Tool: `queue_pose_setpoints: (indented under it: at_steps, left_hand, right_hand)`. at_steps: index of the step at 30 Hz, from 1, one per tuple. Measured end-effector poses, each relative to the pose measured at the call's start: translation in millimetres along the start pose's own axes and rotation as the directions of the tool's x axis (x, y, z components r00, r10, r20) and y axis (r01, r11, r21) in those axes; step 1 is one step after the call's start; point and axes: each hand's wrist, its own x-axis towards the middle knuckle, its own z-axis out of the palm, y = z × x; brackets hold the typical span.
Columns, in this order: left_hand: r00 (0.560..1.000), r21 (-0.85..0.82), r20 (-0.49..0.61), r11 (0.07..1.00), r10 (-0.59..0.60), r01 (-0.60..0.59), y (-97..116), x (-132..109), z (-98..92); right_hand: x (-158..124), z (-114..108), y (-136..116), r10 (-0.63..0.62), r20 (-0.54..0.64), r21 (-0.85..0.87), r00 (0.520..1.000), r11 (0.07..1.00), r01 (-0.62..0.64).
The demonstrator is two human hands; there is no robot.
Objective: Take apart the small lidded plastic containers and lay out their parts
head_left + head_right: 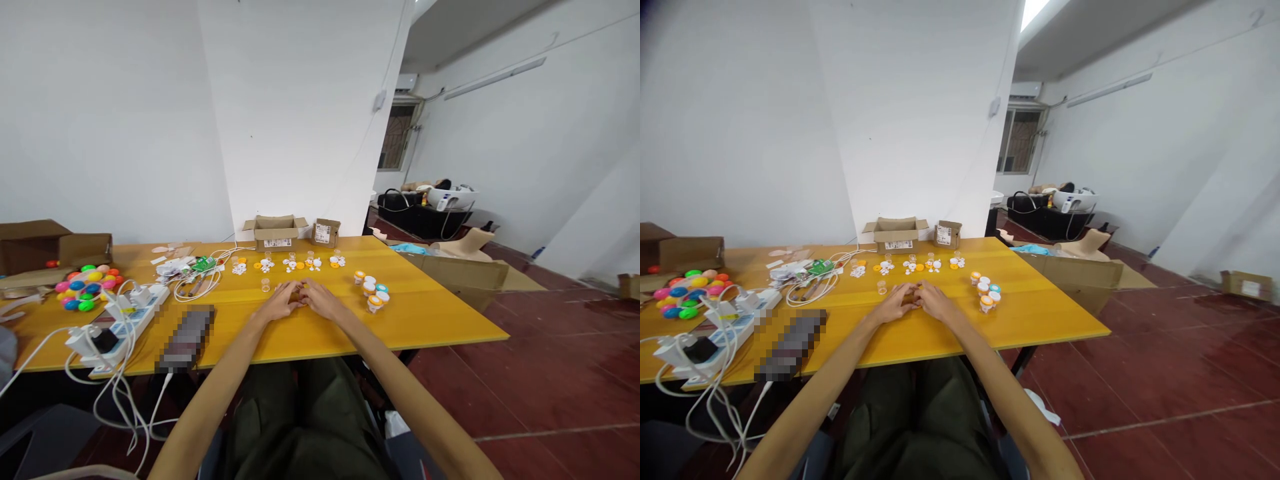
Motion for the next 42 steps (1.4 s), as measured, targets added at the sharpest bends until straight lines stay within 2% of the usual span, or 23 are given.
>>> queue_pose_setpoints:
  at_steps: [4, 15, 19, 26, 33, 37, 42]
  left_hand:
    - [1.0, -0.003, 0.001, 1.0, -0.006, 0.006, -2, 1, 1.0]
    - [1.0, 0.008, 0.027, 1.0, -0.015, 0.014, 1, 1, 0.1]
    - [0.999, 0.008, 0.02, 1.0, -0.026, 0.026, 2, 1, -0.6]
    - [1.0, -0.004, 0.018, 1.0, -0.02, 0.02, 3, 0, -0.8]
    - [1.0, -0.005, 0.023, 1.0, -0.016, 0.016, 4, 1, -0.3]
    - [1.0, -0.014, 0.016, 1.0, -0.007, 0.007, 3, 0, -0.7]
    - [1.0, -0.025, 0.012, 1.0, -0.002, 0.002, 2, -1, 0.4]
  right_hand:
    - [-1, 0, -1, -0.031, 0.028, -0.093, 0.999, 0.995, 0.034]
    - [-9, 0, -5, -0.128, -0.017, -0.183, 0.992, 0.975, 0.123]
    - [-9, -2, -5, -0.16, -0.035, -0.174, 0.987, 0.973, 0.152]
    - [-12, -2, -7, -0.104, -0.073, -0.076, 0.992, 0.992, 0.099]
    - [-14, -2, -8, -0.094, -0.131, 0.01, 0.987, 0.995, 0.096]
    - [-15, -4, -8, -0.106, -0.121, 0.015, 0.987, 0.994, 0.109]
    - [-13, -8, -6, -0.158, -0.07, -0.059, 0.985, 0.986, 0.154]
